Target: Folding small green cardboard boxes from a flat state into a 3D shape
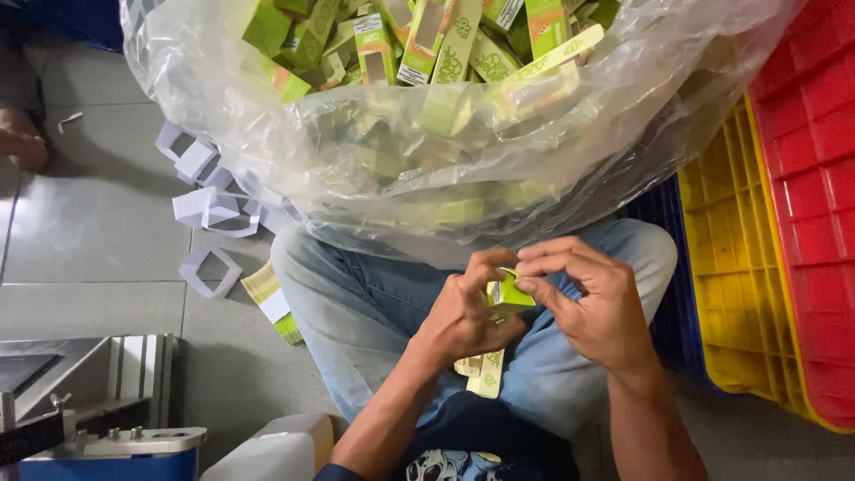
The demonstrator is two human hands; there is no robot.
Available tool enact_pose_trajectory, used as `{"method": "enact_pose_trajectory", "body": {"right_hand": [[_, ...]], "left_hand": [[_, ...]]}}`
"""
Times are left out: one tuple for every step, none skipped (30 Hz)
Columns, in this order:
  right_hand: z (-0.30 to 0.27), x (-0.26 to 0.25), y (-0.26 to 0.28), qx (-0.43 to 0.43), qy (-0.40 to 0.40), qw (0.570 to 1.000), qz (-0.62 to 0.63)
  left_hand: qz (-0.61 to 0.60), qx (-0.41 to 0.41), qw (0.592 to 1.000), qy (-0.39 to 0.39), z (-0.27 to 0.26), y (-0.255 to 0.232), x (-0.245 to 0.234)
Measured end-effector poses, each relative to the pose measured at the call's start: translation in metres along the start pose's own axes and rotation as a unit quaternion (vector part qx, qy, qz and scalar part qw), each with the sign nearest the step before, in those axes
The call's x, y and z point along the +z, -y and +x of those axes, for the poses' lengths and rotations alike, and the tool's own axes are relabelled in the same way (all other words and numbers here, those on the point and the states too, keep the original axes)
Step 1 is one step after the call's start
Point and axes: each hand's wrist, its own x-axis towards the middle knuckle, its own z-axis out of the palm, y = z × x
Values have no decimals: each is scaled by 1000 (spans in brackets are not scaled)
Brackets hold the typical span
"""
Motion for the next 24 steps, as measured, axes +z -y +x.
{"method": "enact_pose_trajectory", "body": {"right_hand": [[-2,1,-4,-2,-3,1000,9],[-4,3,-7,-4,-5,1000,17],[-4,4,-7,-4,-5,1000,18],[-4,5,-8,-17,-8,1000,0],[-6,5,-8,-27,-9,999,-19],[-7,5,-9,-26,-8,999,-19],[-8,5,-10,-59,-3,997,-41],[-8,4,-10,-92,3,994,-63],[-8,4,-9,-92,3,994,-64],[-8,3,-7,-112,25,991,-67],[-8,2,-5,-132,44,988,-72],[-9,1,-7,-132,44,988,-73],[-10,0,-9,-124,54,990,-44],[-10,-2,-10,-116,64,991,-15],[-15,5,-14,-116,65,991,-16],[-20,11,-18,-87,39,995,-11],[-24,18,-22,-60,15,998,-6],[-27,21,-25,-61,17,998,-6],[-29,23,-29,-61,-7,998,-16],[-30,26,-31,-60,-30,997,-26],[-28,20,-34,-65,-30,997,-25],[-25,14,-36,-82,-120,989,-20],[-21,8,-38,-101,-210,972,-14],[-11,2,-21,-108,-209,972,-13]], "left_hand": [[-10,-2,1000,5,0,1,0],[-20,-5,1000,11,0,2,-1],[-20,-4,1000,11,0,2,-1],[-29,-18,999,11,0,1,-1],[-39,-34,999,11,-2,-1,-1],[-40,-36,999,11,-2,0,1],[-64,-46,997,8,-3,0,2],[-88,-56,995,5,-3,1,4],[-88,-56,995,4,-5,2,3],[-94,-57,994,4,-5,4,3],[-101,-57,993,4,-6,6,3],[-102,-57,993,4,-9,6,4],[-100,-54,993,9,-11,7,4],[-98,-52,994,13,-13,8,4],[-99,-51,994,13,-13,9,4],[-101,-60,993,12,-13,11,4],[-102,-69,992,11,-14,13,3],[-101,-69,993,9,-11,10,-1],[-114,-78,990,4,-7,8,-5],[-126,-88,988,-1,-3,5,-10],[-124,-85,989,-4,-7,6,-14],[-93,-167,981,-15,-12,6,-18],[-62,-245,967,-28,-15,7,-22],[-60,-241,968,-33,-44,18,-14]]}}
